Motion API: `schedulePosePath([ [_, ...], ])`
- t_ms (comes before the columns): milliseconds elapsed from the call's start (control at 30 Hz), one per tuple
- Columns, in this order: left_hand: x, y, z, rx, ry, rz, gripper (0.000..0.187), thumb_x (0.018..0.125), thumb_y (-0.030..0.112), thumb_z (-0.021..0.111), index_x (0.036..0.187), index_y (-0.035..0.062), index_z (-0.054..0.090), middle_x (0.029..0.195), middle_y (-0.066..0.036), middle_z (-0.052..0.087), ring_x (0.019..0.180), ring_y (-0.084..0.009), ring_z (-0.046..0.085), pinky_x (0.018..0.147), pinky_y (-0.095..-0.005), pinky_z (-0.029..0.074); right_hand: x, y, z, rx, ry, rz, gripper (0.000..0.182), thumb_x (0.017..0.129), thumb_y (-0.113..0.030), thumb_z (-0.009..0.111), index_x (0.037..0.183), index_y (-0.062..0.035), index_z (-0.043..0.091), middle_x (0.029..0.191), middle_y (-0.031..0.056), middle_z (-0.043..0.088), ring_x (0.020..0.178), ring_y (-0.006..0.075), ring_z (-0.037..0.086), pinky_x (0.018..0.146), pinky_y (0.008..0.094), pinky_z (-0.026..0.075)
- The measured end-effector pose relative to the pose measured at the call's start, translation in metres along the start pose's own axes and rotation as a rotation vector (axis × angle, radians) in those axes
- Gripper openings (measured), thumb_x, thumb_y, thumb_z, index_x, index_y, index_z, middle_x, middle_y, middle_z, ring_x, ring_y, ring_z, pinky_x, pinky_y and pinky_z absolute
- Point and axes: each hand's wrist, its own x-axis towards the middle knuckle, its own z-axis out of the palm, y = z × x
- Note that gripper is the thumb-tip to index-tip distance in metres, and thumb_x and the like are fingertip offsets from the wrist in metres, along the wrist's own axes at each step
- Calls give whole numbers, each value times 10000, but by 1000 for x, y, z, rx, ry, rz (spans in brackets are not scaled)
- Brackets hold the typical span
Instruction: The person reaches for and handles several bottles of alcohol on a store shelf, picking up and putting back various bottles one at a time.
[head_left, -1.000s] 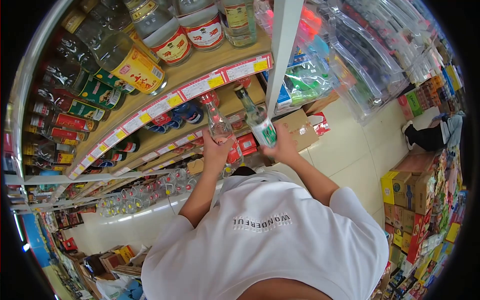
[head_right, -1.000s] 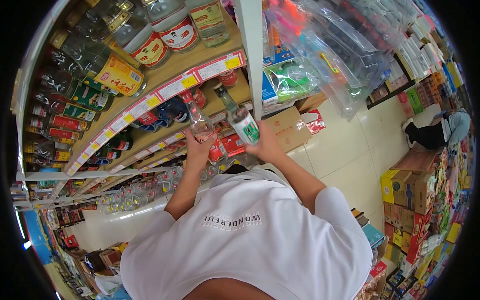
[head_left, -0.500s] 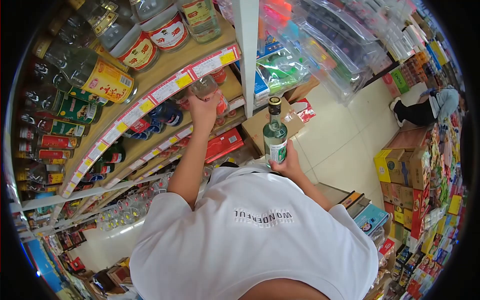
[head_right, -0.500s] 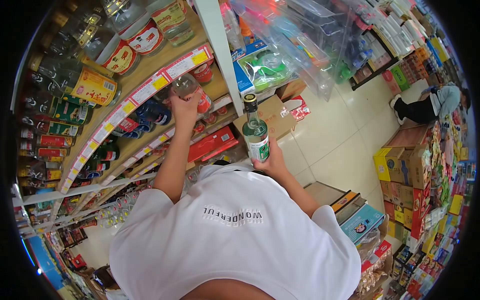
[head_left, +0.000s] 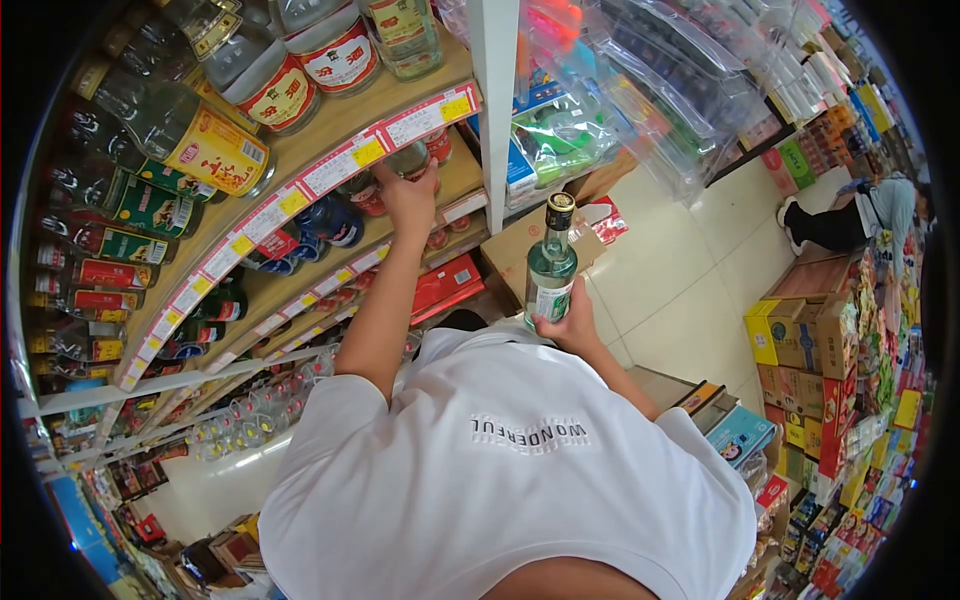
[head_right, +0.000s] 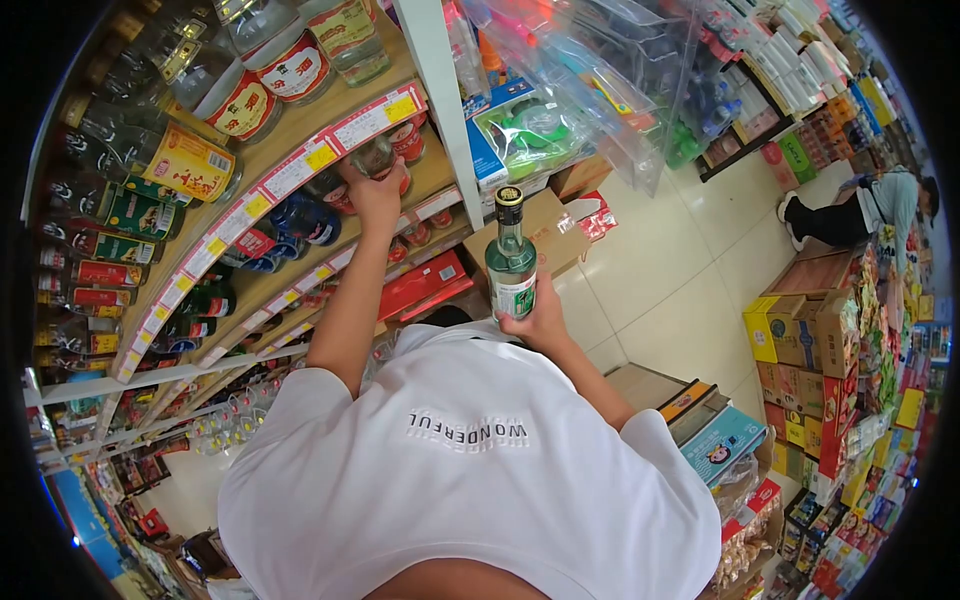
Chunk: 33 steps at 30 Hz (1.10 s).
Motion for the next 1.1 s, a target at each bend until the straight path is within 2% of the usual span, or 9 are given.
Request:
schedulePosePath([
  [133, -1, -8, 4, -50, 5, -18, 910, 717, 175, 827, 1401, -48, 270, 1266, -319, 501, 1157, -466, 503, 959, -472, 409, -4, 1, -2, -32, 24, 14, 761, 621, -239, 819, 1226, -11, 418, 1083, 189, 616, 992, 306, 631, 875, 397, 490],
  [233, -3, 8, 2, -116, -28, -160, 895, 723, 168, 824, 1393, -54, 273, 1265, -313, 508, 1155, -465, 506, 959, -473, 411, -5, -4, -3, -52, 58, -4, 737, 616, -235, 820, 1196, -9, 427, 1057, 185, 622, 969, 305, 635, 856, 398, 494],
  [333, -5, 8, -1, -94, -77, -177, 920, 727, 169, 824, 1407, -64, 251, 1297, -315, 483, 1180, -457, 495, 982, -471, 402, -7, 4, -2, -54, 64, -1, 732, 610, -230, 821, 1184, -5, 425, 1045, 185, 627, 961, 304, 636, 848, 395, 497],
  [533, -33, -5, -6, -93, -72, -6, 993, 724, 184, 833, 1447, -73, 202, 1434, -316, 318, 1332, -429, 351, 1084, -445, 306, -10, 10, 3, 11, 88, -12, 735, 601, -215, 823, 1178, -9, 418, 1033, 190, 626, 954, 315, 637, 838, 402, 499],
  [567, -44, 9, -22, 44, -97, 51, 956, 734, 182, 829, 1434, -64, 227, 1422, -293, 316, 1313, -423, 344, 1085, -456, 300, -10, 11, 4, 1, 91, -23, 735, 598, -209, 825, 1177, -10, 420, 1028, 186, 626, 944, 314, 637, 833, 401, 499],
  [667, -77, 11, -59, 177, -17, 74, 881, 745, 189, 827, 1394, -44, 278, 1357, -249, 360, 1246, -390, 382, 1049, -466, 330, -8, 10, 8, -23, 87, -11, 726, 596, -208, 825, 1166, -11, 421, 1026, 185, 625, 936, 310, 637, 826, 398, 501],
  [700, -81, 12, -71, 147, 51, 65, 757, 799, 193, 787, 1353, -10, 313, 1282, -185, 364, 1189, -300, 398, 1002, -400, 357, -7, 10, 11, -19, 81, -25, 723, 595, -209, 825, 1160, -11, 421, 1023, 186, 626, 931, 312, 638, 824, 398, 502],
  [833, -74, -35, -120, 208, 220, -54, 675, 849, 222, 749, 1327, -29, 343, 1234, -176, 392, 1127, -265, 405, 961, -375, 359, -2, 13, 16, -3, 3, -53, 717, 590, -217, 827, 1144, -12, 421, 1017, 191, 628, 923, 319, 640, 819, 397, 504],
  [1100, -33, -101, -212, 271, 510, -295, 647, 890, 282, 700, 1299, -66, 339, 1231, -192, 380, 1111, -287, 409, 915, -392, 381, 14, 2, 34, -115, -207, -143, 745, 579, -247, 829, 1154, -4, 423, 1041, 199, 634, 952, 323, 648, 831, 407, 510],
])
